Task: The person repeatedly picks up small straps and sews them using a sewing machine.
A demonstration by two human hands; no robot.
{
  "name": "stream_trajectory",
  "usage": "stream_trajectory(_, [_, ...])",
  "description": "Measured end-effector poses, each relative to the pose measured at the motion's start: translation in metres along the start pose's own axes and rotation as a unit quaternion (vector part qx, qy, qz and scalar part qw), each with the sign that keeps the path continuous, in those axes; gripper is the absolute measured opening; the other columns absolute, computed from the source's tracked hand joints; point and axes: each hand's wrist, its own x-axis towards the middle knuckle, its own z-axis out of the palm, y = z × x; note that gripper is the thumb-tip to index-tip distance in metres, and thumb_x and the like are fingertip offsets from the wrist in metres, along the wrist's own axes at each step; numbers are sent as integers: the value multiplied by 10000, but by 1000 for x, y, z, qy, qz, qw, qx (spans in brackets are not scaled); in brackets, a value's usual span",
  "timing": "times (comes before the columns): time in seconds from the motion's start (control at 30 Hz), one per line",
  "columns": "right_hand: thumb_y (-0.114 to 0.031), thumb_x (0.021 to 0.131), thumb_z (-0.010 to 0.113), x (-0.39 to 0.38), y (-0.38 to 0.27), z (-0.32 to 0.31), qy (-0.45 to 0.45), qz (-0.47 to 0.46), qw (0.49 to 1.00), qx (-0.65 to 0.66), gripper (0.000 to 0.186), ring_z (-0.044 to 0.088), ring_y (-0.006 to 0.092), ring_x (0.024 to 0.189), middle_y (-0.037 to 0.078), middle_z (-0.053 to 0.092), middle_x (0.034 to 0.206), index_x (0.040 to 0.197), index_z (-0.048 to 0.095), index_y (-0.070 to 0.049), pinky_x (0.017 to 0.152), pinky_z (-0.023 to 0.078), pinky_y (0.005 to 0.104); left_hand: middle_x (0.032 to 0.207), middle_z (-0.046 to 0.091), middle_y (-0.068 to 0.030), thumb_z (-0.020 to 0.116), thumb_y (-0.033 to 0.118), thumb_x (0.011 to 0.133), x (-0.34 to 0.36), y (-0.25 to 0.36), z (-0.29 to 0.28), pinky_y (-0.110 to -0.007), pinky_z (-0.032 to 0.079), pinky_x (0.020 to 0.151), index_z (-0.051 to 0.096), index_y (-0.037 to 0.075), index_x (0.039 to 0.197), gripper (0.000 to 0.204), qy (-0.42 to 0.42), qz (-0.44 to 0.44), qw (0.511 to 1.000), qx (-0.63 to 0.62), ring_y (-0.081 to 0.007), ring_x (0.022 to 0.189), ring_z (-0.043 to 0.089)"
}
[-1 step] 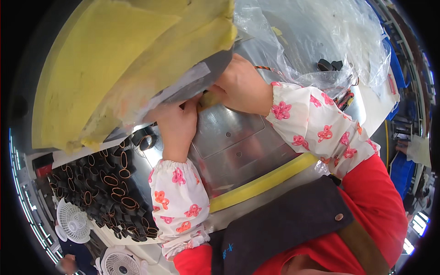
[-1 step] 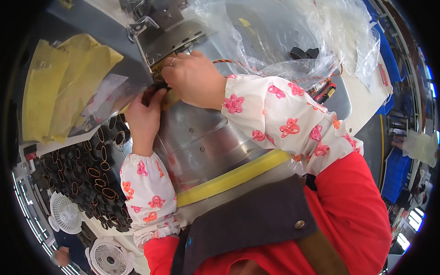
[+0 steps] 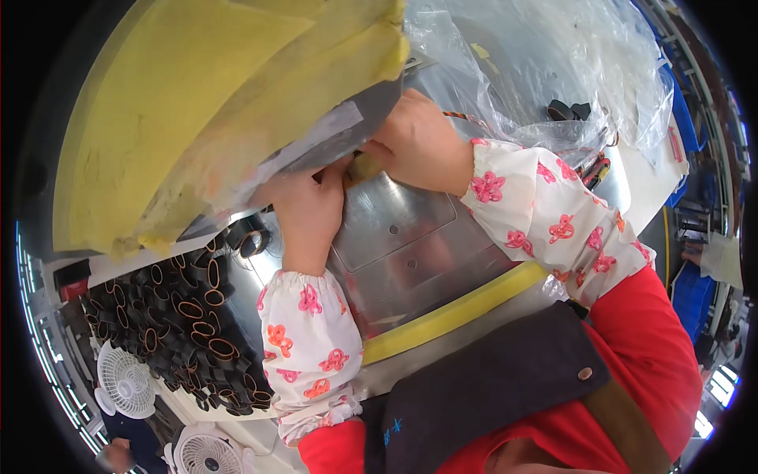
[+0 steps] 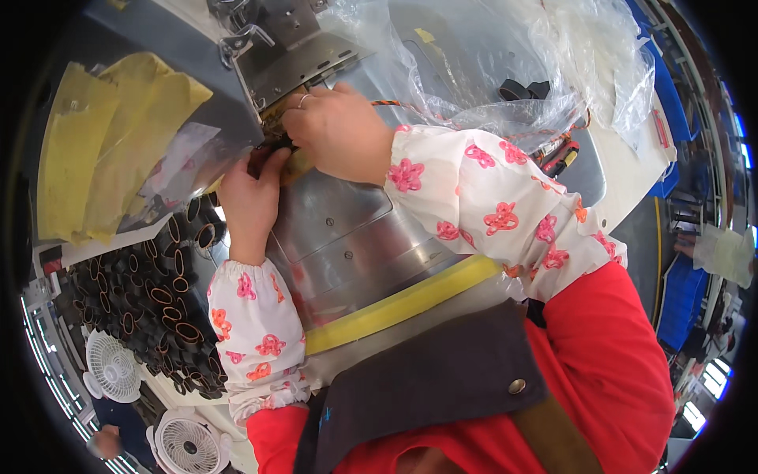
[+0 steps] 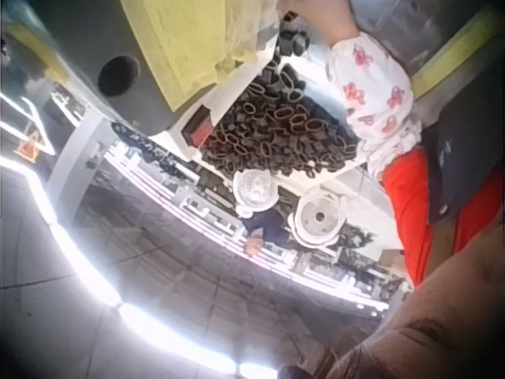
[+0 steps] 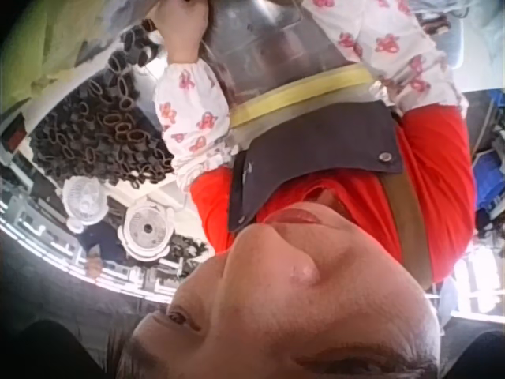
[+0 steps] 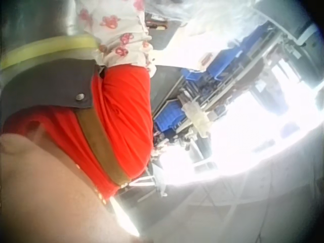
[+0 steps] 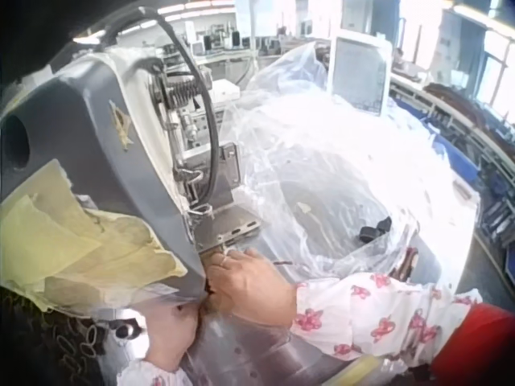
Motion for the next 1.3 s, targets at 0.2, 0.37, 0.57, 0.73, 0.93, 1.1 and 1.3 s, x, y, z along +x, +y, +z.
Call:
stream_trajectory(0.2, [-63, 670, 626, 1, 0, 0, 13, -4, 997, 75, 173, 551, 310, 762, 106, 572, 774, 841, 604, -52, 676, 428, 396, 743, 656, -91, 666, 213, 786, -3, 4, -8, -256, 449, 596, 634, -16, 875, 247, -7, -42, 999, -20, -112, 621, 582])
stream_trajectory(0.37, [-53, 712, 615, -2, 4, -4, -58, 22, 985, 159, 82, 556, 302, 716, 118, 558, 832, 786, 594, -23, 611, 445, 379, 658, 604, -45, 687, 163, 763, -5, 12, -16, -232, 418, 555, 610, -19, 833, 210, -26, -51, 997, -57, -75, 569, 505])
stream_trajectory(0.57, [-42, 736, 635, -34, -21, -32, -87, 31, 966, 241, 92, 566, 280, 707, 114, 550, 850, 780, 571, 7, 603, 453, 346, 542, 530, -22, 742, 244, 681, -40, 30, -21, -318, 343, 694, 603, 72, 696, 221, -82, -50, 992, -81, -179, 514, 467])
stream_trajectory(0.73, [-16, 766, 623, -16, -28, -35, -123, 123, 961, 214, 151, 590, 224, 732, 104, 573, 797, 907, 577, 10, 639, 466, 308, 550, 540, -31, 734, 231, 688, -37, 30, -15, -321, 341, 685, 603, 79, 680, 201, -64, 9, 996, -66, -209, 518, 470])
stream_trajectory(0.93, [23, 777, 606, -13, -25, -24, -140, 240, 837, 471, 167, 560, 98, 664, 79, 628, 798, 941, 581, 25, 614, 446, 226, 609, 568, -73, 697, 172, 733, -35, 25, -18, -311, 362, 588, 602, 53, 673, 164, -27, 122, 988, -92, -223, 507, 470])
stream_trajectory(1.1, [41, 738, 576, -22, -37, -36, -133, 205, 908, 341, 103, 577, 142, 595, 68, 612, 693, 826, 598, -8, 550, 444, 280, 785, 615, -96, 619, 165, 819, -29, 18, -20, -319, 396, 618, 608, 32, 796, 136, 12, 23, 972, -234, -193, 557, 527])
stream_trajectory(1.3, [61, 664, 532, -29, -61, -48, -170, 2, 950, 263, 208, 575, 295, 598, 96, 590, 729, 839, 580, -39, 539, 455, 367, 715, 608, -65, 493, 149, 893, -23, 21, -24, -299, 382, 754, 607, 60, 863, 148, -52, 164, 985, 32, -196, 656, 565])
